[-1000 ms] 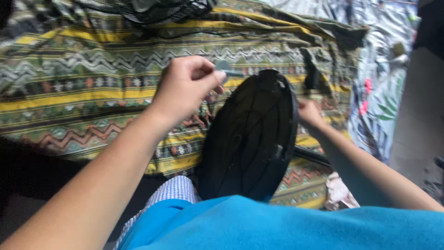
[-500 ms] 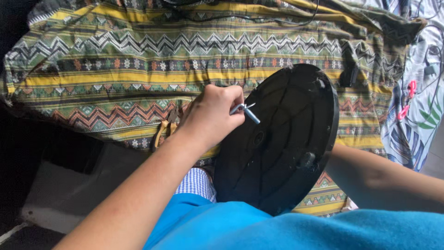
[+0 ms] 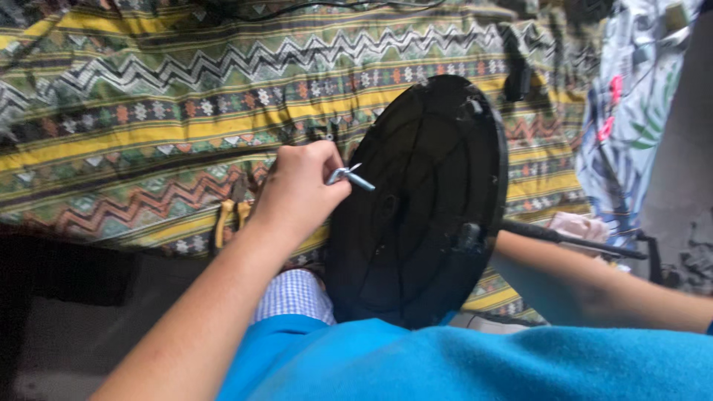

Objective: The person assembles a round black table base by inserting a metal rod through the center and securing it with a bolt and washer. They use a wrench to tighten the bolt and adjust the components to ensure stability.

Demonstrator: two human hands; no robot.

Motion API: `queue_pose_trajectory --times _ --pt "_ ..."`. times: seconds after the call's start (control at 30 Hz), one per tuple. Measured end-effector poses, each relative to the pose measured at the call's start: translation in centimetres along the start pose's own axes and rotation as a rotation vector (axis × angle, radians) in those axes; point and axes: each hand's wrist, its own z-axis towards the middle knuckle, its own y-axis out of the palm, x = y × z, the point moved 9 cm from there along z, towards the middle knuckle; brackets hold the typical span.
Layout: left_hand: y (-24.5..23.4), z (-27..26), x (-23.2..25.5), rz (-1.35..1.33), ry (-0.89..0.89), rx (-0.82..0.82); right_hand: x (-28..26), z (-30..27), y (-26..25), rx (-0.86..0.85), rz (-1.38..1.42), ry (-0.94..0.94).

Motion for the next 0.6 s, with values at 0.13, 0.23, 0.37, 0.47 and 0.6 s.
queue_pose_trajectory --times 0.13,0.23,0.37,0.47,0.6 --pt "1.5 -0.1 -2.2 0.014 -0.026 -0.007 -5.2 -2.1 -1.8 -0.085 0.44 -0.048" --pt "4.6 -0.5 -5.7 -0.231 -0.227 -0.128 -7.4 -4.0 -3.0 -0.105 0.737 -0.053" --pt "9.1 -0.5 -8.2 -0.603 -0.458 -0.172 -7.7 -4.4 -3.9 -0.1 0.683 -0.196" --pt "7.9 0.7 -5.5 -0.662 -0.231 0.01 -9.2 -4.3 -4.4 0.012 -0.223 -0.565" --pt "3.7 3.6 2.3 -0.765 0.207 0.281 -9.1 -3.6 -4.1 -0.119 -0.612 -0.073"
